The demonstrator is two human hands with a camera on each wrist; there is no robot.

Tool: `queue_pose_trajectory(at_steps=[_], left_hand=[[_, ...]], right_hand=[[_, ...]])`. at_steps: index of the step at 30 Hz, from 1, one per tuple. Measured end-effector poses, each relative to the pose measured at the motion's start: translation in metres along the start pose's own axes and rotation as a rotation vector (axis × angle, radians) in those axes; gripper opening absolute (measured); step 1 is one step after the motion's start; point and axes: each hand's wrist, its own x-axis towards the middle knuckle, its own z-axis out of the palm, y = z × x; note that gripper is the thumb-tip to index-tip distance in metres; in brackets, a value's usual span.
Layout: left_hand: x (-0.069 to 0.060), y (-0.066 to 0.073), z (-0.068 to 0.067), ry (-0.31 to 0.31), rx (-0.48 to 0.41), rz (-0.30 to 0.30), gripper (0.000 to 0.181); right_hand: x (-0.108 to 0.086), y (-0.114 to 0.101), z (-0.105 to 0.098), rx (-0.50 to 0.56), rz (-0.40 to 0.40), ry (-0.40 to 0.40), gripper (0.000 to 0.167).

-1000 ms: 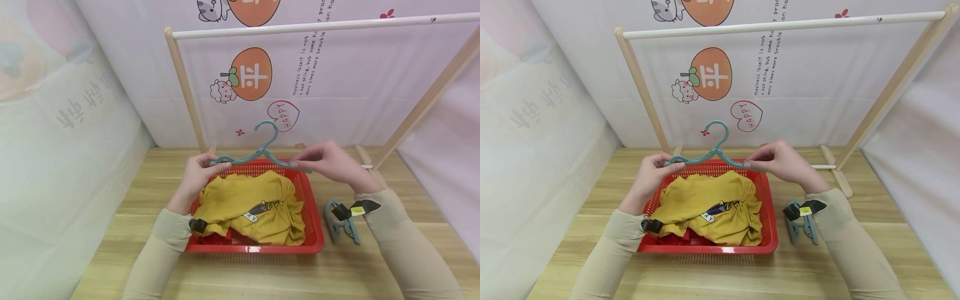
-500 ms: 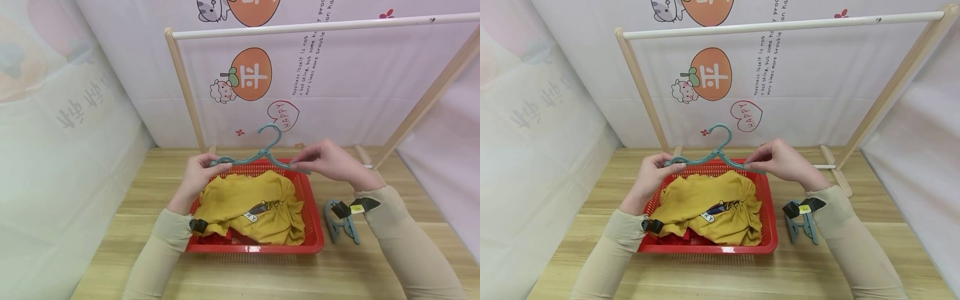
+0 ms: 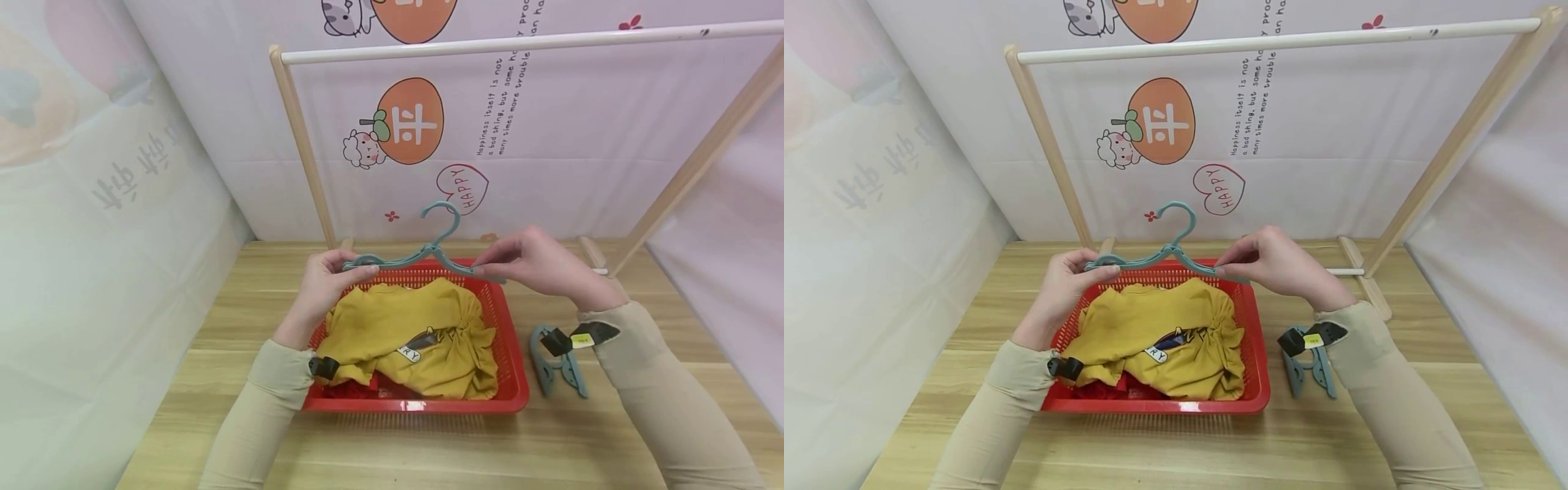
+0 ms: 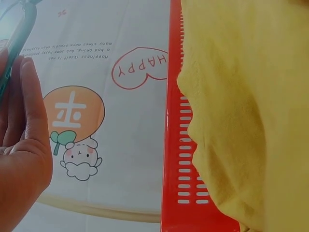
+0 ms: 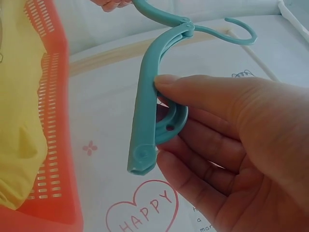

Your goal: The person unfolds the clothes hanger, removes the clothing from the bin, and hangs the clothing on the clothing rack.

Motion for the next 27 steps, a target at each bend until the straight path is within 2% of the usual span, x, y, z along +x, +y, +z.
queue_pose_trajectory(at_steps=[12,21,27], left_hand=[[0.000,-0.001,0.000,-0.010,-0.003,0.018,0.006],[0.001,-0.002,-0.002,0.002,-0.020,0.002,0.005],[0.001,-0.004,-0.004,-0.006,-0.040,0.023,0.008]], right_hand=[[-0.003,0.003,-0.002,0.023,-0.016,0.032,0.012],[-0.005,0.006,-0.008,-0.011,-0.023,0.073,0.013],[-0.007,0.008,-0.012,-0.018,-0.008,0.085,0.015]])
